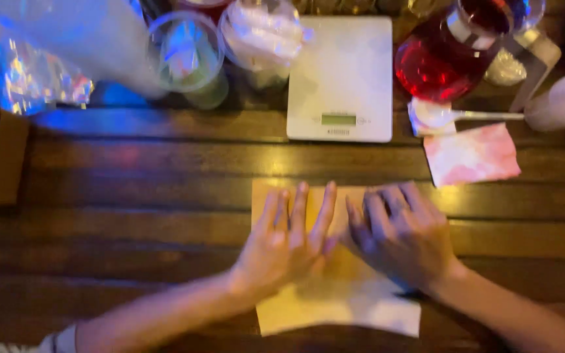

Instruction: Folding and assembling cardboard boxes from flat templates on a wooden table.

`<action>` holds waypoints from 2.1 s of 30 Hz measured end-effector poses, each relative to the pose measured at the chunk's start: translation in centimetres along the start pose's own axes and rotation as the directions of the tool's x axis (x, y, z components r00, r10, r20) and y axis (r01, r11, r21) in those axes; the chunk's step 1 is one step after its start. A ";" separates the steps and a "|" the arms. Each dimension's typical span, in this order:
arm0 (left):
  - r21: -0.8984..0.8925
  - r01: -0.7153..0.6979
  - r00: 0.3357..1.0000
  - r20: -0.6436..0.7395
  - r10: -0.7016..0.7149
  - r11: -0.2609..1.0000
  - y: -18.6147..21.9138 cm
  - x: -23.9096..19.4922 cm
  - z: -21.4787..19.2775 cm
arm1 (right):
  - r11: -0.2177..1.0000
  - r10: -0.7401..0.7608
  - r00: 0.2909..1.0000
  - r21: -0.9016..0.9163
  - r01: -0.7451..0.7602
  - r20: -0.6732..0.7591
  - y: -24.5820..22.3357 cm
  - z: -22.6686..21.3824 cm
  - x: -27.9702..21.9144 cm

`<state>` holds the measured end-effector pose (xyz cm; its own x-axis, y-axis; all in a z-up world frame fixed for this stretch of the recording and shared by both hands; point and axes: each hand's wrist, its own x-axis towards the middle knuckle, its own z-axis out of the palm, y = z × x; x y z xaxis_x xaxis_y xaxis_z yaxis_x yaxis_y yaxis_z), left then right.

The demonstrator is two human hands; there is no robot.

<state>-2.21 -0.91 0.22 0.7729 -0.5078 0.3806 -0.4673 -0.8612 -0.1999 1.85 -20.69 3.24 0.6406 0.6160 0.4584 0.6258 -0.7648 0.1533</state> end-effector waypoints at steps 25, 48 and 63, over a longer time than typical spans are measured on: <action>-0.445 0.009 0.967 0.233 0.106 0.895 -3.8 -4.1 -4.0 | 0.849 -0.244 0.943 0.520 0.096 0.224 3.2 -2.2 -5.9; -0.400 -0.342 0.940 -0.133 0.315 0.850 -6.7 3.3 -5.6 | 0.917 -0.233 0.966 0.305 0.255 -0.108 8.3 -3.3 -2.3; -0.488 -0.302 0.952 -0.195 0.236 0.819 -4.9 5.5 -2.5 | 0.977 0.044 0.999 0.208 -0.038 -0.024 10.3 0.0 0.9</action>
<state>3.29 0.55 5.58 0.5423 -0.6818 0.4910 -0.8259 -0.5400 0.1623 8.84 -28.03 5.23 0.6567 0.5772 0.4854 0.6798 -0.7317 -0.0497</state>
